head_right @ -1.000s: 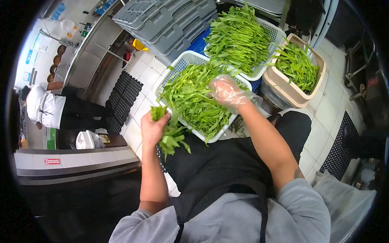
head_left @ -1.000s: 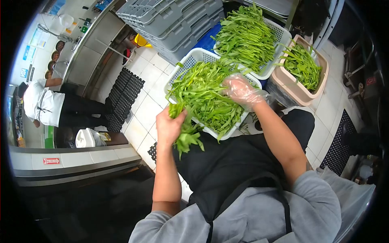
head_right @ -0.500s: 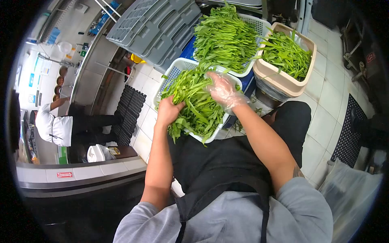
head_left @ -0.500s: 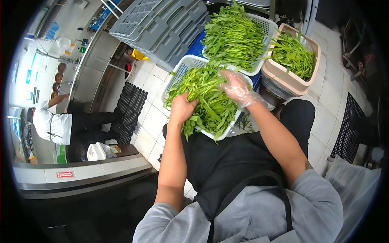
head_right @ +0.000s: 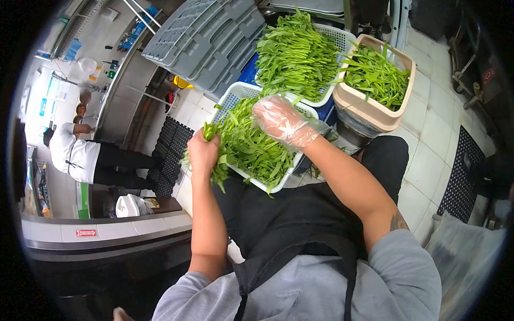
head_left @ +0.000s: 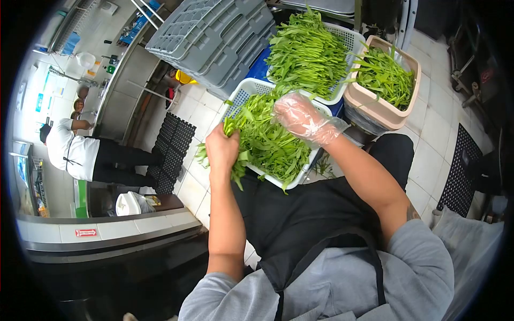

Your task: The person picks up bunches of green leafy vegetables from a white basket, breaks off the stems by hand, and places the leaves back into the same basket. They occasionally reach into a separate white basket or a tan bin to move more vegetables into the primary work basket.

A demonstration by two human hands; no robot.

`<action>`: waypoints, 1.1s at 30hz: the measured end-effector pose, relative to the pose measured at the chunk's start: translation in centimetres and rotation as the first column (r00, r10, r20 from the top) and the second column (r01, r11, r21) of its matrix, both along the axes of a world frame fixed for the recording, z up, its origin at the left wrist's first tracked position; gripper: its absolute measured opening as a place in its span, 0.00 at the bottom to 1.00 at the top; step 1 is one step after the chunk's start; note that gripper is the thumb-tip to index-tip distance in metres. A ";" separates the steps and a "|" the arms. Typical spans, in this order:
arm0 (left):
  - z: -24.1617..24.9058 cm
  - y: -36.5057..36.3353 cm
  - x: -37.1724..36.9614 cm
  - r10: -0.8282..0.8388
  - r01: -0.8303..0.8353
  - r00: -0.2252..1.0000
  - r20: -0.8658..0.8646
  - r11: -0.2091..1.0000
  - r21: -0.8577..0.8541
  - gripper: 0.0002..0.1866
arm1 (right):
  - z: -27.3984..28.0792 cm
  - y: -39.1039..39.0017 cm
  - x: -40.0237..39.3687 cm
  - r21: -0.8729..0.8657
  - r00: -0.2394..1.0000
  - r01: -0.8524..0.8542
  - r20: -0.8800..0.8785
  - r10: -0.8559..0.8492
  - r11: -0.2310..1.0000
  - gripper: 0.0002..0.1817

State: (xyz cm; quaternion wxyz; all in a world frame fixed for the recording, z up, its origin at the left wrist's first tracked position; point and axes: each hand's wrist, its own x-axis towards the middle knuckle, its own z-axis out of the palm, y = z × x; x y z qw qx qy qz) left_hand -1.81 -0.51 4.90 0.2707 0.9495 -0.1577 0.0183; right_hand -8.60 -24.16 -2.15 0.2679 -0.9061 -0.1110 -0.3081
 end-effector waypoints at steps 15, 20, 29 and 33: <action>-4.2 -0.2 -0.3 0.004 -0.022 0.995 0.099 0.982 0.186 0.18 | -2.7 -1.5 -0.9 0.150 0.961 0.084 -0.273 -0.041 0.985 0.19; -0.8 0.5 -0.8 0.119 -0.120 0.985 0.128 0.993 0.004 0.16 | -1.3 -1.9 -1.0 0.454 0.921 0.059 -0.369 0.128 0.889 0.21; -4.2 -3.5 -1.9 -0.378 0.407 0.867 0.324 0.913 -0.023 0.21 | 3.1 -0.2 -1.1 0.639 0.978 -0.023 -0.144 0.148 0.769 0.11; -6.8 -3.2 -1.3 -0.217 0.234 0.970 -0.107 0.954 0.187 0.18 | 3.2 -0.1 -0.3 0.819 0.985 -0.050 -0.055 0.165 0.572 0.11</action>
